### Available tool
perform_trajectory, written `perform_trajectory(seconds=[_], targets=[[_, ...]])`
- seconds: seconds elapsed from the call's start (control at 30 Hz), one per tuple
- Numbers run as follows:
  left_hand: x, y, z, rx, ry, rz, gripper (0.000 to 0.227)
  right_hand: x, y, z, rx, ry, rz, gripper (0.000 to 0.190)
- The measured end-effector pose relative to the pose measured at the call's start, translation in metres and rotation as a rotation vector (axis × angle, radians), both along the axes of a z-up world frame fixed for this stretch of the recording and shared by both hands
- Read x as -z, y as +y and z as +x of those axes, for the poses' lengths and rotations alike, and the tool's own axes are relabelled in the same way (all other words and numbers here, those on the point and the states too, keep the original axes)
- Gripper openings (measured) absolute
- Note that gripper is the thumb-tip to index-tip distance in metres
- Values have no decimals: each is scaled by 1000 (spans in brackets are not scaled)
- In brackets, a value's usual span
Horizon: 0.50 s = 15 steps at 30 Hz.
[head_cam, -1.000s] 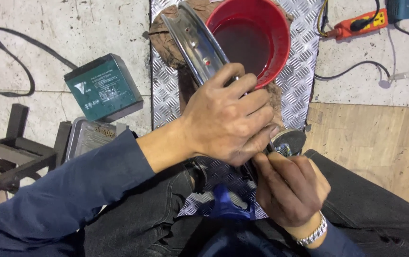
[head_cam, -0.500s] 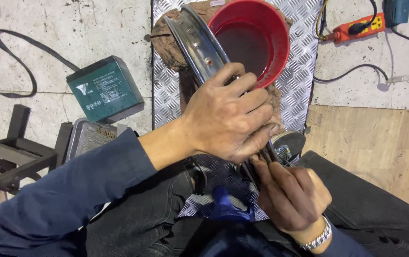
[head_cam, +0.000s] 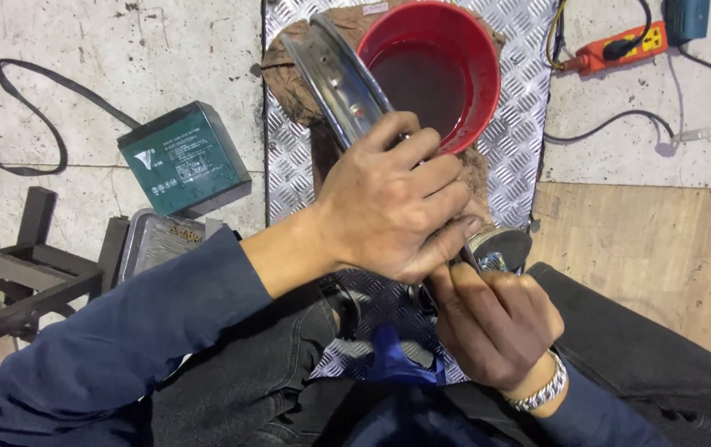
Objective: Scraping the inner surface of a motorcycle rim with a metal tool to remove rust and debris.
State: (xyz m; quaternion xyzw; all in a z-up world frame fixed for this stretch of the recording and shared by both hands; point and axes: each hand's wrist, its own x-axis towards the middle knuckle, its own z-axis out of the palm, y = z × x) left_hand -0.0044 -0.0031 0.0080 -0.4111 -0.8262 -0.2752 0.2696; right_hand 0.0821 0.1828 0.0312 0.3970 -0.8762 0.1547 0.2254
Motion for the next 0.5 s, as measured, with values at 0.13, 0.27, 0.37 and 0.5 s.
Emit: perform_trajectory(seconds=[0.13,0.27,0.37,0.5], targets=[[3,-1,-3,4,10,-7,39,8,15,14,-56,-101,33,26],[-2,-2,-4,16,3,24,36,10,16,14,-26,-18,26,19],[5,1,-6,24,3,16,38,4,13,9,-31,-49,62,21],[13,-3,-10,21,-21,24,38,13,20,17,-37,5,-27,26]])
